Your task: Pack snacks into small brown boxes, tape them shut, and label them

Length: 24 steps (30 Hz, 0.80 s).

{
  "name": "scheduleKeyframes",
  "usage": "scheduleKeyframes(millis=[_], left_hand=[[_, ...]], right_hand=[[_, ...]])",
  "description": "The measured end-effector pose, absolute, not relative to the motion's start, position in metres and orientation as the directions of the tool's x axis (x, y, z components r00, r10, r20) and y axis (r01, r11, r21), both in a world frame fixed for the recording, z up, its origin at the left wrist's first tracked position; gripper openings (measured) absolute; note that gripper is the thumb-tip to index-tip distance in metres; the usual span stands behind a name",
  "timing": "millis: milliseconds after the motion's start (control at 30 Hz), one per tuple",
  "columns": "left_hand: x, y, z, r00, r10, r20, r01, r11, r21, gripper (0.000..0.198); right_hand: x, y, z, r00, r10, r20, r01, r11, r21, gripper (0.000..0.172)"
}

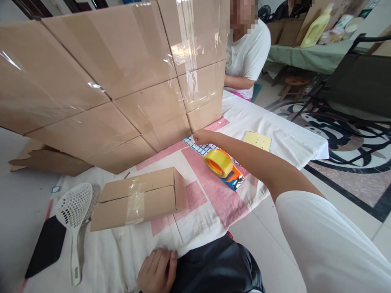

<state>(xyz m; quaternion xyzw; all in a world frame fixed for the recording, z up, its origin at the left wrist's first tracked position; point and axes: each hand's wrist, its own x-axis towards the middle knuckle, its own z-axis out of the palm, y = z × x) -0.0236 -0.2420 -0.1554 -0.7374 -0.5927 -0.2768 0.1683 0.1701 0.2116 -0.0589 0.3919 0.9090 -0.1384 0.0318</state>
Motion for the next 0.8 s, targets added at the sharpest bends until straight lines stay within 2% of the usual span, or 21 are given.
scheduleKeyframes(millis=[267, 433, 800], left_hand=[[-0.022, -0.241, -0.152, 0.146, 0.78, 0.609, 0.969, -0.238, 0.073, 0.016], [-0.023, -0.242, -0.156, 0.146, 0.777, 0.613, 0.974, -0.223, 0.051, 0.015], [-0.023, -0.241, -0.164, 0.135, 0.74, 0.659, 0.973, -0.225, 0.054, 0.016]], right_hand=[[0.169, 0.207, -0.056, -0.721, 0.68, -0.132, 0.689, 0.684, -0.241, 0.024], [0.157, 0.208, -0.061, -0.751, 0.64, -0.162, 0.66, 0.715, -0.232, 0.012], [0.187, 0.214, -0.056, -0.704, 0.707, 0.069, 0.673, 0.695, -0.253, 0.026]])
